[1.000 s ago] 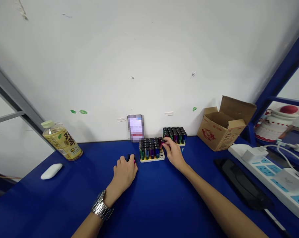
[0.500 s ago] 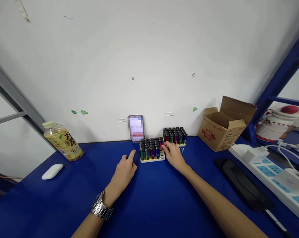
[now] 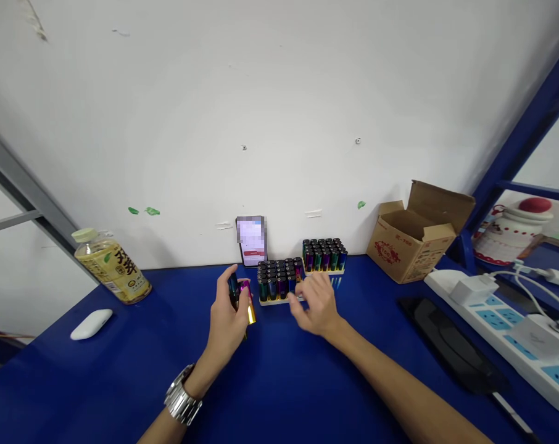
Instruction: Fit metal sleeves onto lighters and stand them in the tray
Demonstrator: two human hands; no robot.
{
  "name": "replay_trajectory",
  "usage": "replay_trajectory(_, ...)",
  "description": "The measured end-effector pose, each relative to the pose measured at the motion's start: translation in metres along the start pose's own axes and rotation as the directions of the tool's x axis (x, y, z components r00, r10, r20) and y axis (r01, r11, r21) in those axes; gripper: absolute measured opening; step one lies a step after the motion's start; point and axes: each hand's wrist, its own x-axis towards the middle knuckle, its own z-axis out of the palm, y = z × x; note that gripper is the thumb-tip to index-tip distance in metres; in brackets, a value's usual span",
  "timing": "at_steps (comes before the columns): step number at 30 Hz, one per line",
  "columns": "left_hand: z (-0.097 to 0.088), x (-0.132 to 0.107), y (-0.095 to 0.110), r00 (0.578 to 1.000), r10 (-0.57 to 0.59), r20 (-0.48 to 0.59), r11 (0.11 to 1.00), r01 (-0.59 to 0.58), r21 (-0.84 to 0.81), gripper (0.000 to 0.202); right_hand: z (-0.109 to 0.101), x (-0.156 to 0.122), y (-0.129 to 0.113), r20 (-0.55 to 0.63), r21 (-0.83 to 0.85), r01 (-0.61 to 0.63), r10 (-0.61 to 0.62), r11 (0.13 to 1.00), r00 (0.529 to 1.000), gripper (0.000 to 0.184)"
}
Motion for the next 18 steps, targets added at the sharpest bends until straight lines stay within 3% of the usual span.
replay_trajectory(1,0.002,-0.004,0.004,1.000,0.015,-0.016,0.996,-0.017,-0.085,0.055,0.000,0.001,-0.009,0.039,0.048,0.036,-0.038,0.998,0.999,0.021)
replay_trajectory(3,0.008,-0.012,0.010,1.000,0.030,-0.006,0.976,-0.031,-0.214,0.060,0.001,0.001,-0.023,0.149,0.140,-0.011,-0.010,0.990,0.989,0.020)
replay_trajectory(6,0.017,-0.021,0.010,0.999,0.024,0.035,0.966,-0.014,-0.257,0.061,0.004,0.000,-0.033,0.334,0.297,-0.198,0.093,0.934,0.938,0.014)
replay_trajectory(10,0.023,-0.023,0.002,0.997,0.056,0.050,0.972,-0.043,-0.230,0.046,0.006,-0.002,-0.032,0.496,0.408,-0.468,0.240,0.784,0.834,0.007)
replay_trajectory(13,0.026,-0.025,-0.002,0.990,0.126,0.070,0.974,-0.110,-0.196,0.037,0.009,-0.004,-0.030,0.442,0.371,-0.507,0.333,0.778,0.833,0.009)
replay_trajectory(16,0.029,-0.026,-0.004,0.983,0.175,0.058,0.965,-0.160,-0.210,0.034,0.009,-0.006,-0.026,0.289,0.340,-0.470,0.385,0.815,0.876,0.009)
replay_trajectory(18,0.030,-0.023,-0.006,0.986,0.164,0.042,0.960,-0.150,-0.235,0.033,0.008,-0.006,-0.019,0.188,0.349,-0.473,0.434,0.809,0.881,0.006)
